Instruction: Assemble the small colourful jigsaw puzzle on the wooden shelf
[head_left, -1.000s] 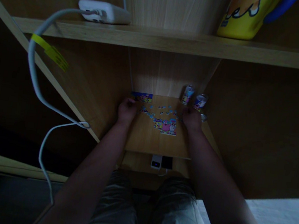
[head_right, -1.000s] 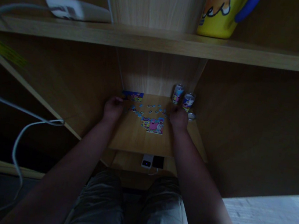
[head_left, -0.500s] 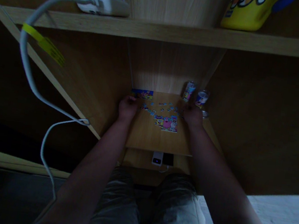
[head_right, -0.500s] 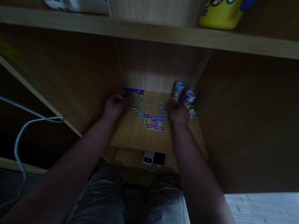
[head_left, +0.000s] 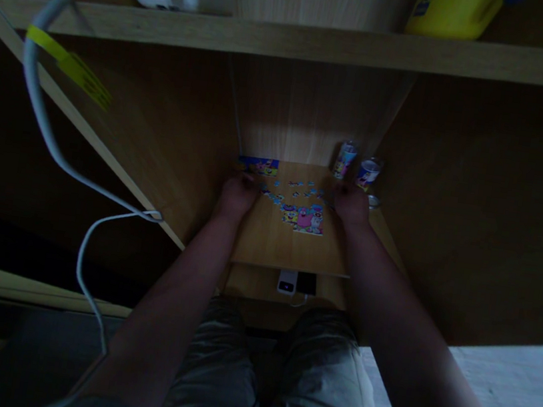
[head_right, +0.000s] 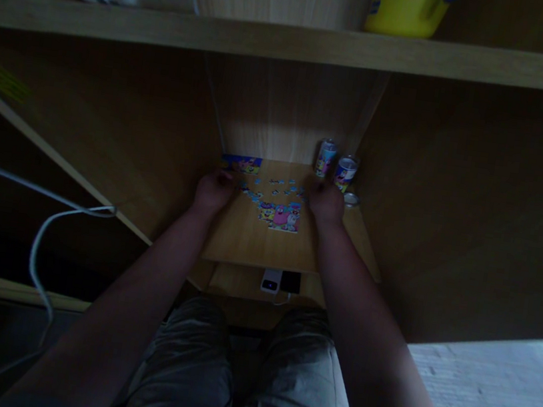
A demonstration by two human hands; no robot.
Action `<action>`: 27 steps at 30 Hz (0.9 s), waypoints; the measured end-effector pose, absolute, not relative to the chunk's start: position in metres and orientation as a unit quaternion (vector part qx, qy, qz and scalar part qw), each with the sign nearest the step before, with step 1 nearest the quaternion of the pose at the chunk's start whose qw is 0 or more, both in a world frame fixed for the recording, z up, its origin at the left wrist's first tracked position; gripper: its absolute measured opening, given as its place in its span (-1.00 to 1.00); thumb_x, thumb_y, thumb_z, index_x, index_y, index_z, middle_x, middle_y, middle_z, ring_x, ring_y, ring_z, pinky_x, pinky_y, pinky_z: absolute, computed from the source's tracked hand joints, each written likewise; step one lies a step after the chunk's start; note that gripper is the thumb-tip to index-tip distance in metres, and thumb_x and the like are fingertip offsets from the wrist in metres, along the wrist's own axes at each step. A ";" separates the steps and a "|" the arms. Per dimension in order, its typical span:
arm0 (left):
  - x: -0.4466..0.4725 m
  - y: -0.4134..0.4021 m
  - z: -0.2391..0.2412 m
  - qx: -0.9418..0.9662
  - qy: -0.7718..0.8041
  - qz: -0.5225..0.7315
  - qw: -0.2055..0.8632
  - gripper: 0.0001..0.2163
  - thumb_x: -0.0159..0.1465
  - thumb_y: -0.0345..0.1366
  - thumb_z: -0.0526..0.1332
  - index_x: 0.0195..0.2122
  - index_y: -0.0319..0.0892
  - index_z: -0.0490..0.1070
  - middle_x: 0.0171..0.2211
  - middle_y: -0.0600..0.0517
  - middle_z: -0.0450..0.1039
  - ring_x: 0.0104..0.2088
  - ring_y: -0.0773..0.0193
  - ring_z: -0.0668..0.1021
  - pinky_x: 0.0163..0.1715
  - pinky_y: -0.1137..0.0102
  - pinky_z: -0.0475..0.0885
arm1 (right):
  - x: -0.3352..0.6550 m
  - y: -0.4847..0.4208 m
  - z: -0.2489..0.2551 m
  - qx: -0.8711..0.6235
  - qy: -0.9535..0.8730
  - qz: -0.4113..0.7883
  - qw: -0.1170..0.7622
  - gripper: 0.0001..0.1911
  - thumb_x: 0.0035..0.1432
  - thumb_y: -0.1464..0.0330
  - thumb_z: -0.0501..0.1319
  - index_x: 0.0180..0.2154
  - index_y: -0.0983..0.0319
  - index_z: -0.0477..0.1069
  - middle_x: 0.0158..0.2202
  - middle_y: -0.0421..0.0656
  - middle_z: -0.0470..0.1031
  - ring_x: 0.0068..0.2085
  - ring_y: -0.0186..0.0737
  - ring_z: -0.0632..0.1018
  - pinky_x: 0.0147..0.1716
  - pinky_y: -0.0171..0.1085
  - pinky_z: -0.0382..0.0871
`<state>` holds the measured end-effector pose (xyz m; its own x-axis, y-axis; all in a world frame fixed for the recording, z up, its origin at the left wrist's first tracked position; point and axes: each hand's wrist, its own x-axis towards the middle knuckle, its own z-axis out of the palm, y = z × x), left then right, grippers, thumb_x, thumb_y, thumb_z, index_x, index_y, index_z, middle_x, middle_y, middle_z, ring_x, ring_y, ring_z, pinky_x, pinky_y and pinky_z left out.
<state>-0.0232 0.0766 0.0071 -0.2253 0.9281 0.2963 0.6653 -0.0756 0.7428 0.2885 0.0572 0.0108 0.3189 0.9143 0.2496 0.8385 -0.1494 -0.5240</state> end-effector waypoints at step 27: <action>-0.023 0.076 0.015 0.599 0.678 0.389 0.175 -0.90 0.35 -0.40 0.36 -0.14 -0.15 0.62 -0.12 -0.09 0.74 -0.04 0.05 0.74 0.07 0.27 0.56 | 0.287 0.060 0.012 -0.758 -0.581 0.077 0.286 -0.53 0.59 0.21 0.10 0.06 0.30 0.73 0.05 0.18 0.75 0.04 0.10 0.74 -0.03 -0.17 0.52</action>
